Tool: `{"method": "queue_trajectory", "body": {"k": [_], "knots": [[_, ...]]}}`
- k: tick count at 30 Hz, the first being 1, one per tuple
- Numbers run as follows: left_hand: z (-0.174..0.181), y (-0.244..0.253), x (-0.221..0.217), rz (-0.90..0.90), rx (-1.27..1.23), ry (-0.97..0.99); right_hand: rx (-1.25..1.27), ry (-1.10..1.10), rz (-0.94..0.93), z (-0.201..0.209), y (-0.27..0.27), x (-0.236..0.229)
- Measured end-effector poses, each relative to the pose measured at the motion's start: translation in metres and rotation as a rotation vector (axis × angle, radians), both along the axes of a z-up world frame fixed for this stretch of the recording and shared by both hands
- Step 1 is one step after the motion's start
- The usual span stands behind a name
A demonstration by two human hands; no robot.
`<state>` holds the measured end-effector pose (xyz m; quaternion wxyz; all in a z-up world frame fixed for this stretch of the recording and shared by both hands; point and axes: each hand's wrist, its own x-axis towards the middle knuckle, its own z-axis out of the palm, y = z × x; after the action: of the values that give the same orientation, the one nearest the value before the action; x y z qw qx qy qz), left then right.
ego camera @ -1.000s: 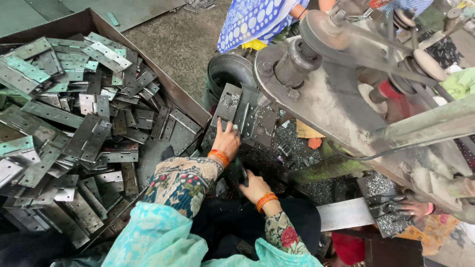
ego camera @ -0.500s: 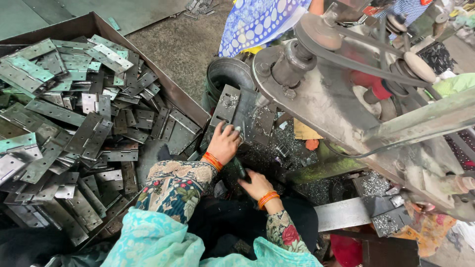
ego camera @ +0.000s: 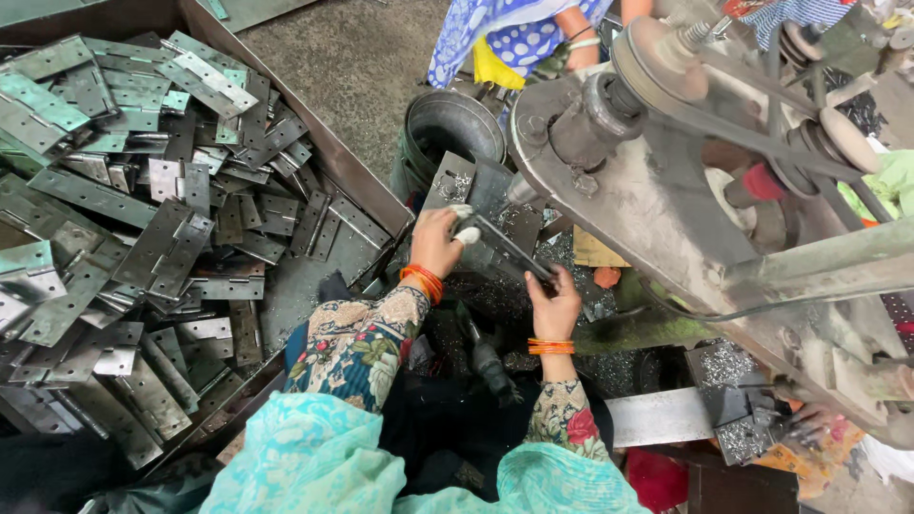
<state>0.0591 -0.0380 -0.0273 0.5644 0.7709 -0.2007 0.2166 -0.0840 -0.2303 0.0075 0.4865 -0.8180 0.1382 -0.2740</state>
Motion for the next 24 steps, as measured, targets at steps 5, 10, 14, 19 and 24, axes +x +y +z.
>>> {"method": "queue_trajectory", "body": {"k": [5, 10, 14, 19, 24], "knots": [[-0.003, 0.004, -0.009, 0.086, 0.287, 0.026, -0.845, 0.114, 0.189, -0.014, 0.036, 0.019], [0.002, 0.014, -0.028, -0.148, 0.752, 0.065, -0.707, 0.221, 0.268, -0.018, 0.061, 0.031], [0.001, 0.012, -0.027, -0.216, 0.932, 0.04, -0.668, 0.272, 0.269, 0.003, 0.061, -0.002], [-0.005, 0.005, -0.018, -0.212, 0.89, -0.007, -0.66, 0.927, 0.232, -0.006, 0.078, -0.067], [-0.004, 0.007, -0.015, -0.215, 0.923, -0.014, -0.555, 0.912, 0.122, -0.072, 0.097, -0.103]]}}
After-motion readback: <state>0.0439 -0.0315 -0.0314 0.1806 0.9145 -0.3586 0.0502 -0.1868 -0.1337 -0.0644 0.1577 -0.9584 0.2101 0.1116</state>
